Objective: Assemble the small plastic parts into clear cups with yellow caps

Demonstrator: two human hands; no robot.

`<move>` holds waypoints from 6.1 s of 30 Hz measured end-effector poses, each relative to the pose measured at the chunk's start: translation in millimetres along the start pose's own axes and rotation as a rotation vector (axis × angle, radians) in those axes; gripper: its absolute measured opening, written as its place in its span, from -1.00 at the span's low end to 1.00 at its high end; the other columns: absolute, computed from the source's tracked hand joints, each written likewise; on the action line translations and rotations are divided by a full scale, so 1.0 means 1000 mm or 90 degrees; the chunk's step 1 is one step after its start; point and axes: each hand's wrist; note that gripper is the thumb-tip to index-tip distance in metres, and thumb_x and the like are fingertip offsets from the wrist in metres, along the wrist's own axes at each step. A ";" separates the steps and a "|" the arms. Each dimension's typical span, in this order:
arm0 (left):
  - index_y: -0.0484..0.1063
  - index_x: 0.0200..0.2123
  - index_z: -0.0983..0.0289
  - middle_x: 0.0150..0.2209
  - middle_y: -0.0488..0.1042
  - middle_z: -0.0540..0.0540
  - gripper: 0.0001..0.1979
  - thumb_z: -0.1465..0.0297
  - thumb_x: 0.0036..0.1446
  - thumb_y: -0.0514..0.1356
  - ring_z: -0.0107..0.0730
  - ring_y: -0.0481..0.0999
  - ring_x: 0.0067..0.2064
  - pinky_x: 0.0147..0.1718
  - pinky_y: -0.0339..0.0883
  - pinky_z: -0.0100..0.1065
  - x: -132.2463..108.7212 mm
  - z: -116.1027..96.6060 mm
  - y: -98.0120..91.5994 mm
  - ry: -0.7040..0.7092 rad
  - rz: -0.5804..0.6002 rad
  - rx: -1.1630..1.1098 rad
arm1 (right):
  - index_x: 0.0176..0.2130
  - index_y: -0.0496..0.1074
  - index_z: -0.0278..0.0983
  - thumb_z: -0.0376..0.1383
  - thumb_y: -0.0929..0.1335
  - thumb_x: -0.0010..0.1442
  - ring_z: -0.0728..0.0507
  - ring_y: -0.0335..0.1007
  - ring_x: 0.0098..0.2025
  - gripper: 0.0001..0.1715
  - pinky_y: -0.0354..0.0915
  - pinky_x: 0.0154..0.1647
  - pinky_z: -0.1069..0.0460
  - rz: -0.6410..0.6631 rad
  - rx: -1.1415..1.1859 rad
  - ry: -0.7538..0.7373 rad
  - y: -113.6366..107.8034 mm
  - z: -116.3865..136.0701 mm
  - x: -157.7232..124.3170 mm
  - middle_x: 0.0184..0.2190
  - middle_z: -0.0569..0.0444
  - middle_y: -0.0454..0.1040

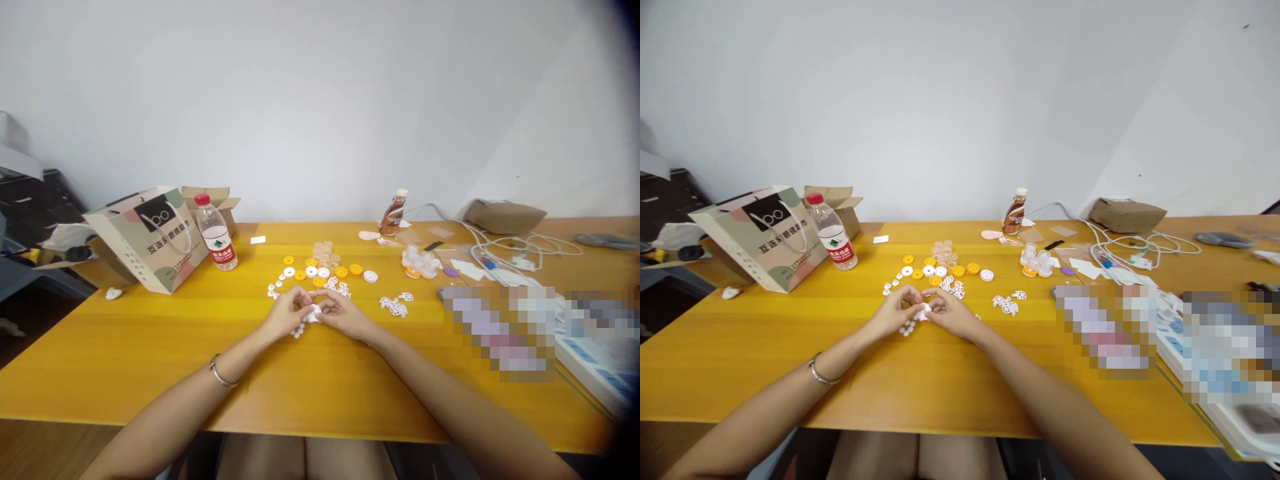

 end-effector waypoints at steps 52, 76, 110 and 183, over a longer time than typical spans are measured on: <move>0.38 -0.14 0.29 -0.31 0.44 0.11 -0.64 0.27 -0.03 0.20 -0.40 0.43 -0.29 -0.24 0.31 -0.36 0.005 -0.022 -0.014 0.035 0.000 -0.119 | -0.29 0.25 -0.23 -0.26 0.42 -0.15 -0.02 0.37 -0.35 -0.61 0.29 -0.22 0.02 -0.188 0.036 -0.049 0.001 0.004 0.005 -0.40 0.13 0.40; 0.37 -0.13 0.24 -0.30 0.44 0.09 -0.65 0.28 -0.03 0.21 -0.38 0.42 -0.28 -0.23 0.31 -0.35 -0.004 -0.023 -0.012 0.205 -0.041 0.142 | -0.20 0.28 -0.24 -0.28 0.43 -0.14 -0.03 0.36 -0.30 -0.54 0.29 -0.17 -0.01 -0.167 0.021 -0.096 0.009 0.002 0.002 -0.37 0.11 0.41; 0.40 -0.20 0.29 -0.35 0.41 0.07 -0.73 0.36 -0.03 0.21 -0.40 0.40 -0.28 -0.24 0.27 -0.37 -0.007 -0.028 -0.025 0.224 0.059 0.193 | -0.24 0.43 -0.26 -0.32 0.43 -0.18 -0.10 0.42 -0.25 -0.61 0.25 -0.09 -0.06 -0.055 0.123 -0.034 0.008 0.005 0.000 -0.32 0.06 0.51; 0.23 -0.05 0.27 -0.18 0.35 0.15 -0.69 0.37 0.11 0.06 -0.37 0.37 -0.14 -0.16 0.28 -0.33 -0.010 -0.036 -0.018 0.359 -0.005 0.304 | -0.31 0.42 -0.26 -0.11 0.29 0.05 -0.08 0.43 -0.31 -0.71 0.29 -0.18 -0.02 -0.088 0.280 0.097 0.006 0.015 -0.001 -0.38 0.03 0.51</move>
Point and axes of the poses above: each hand's wrist, its own x-axis towards the middle knuckle, its own y-axis out of the palm, z = x × y
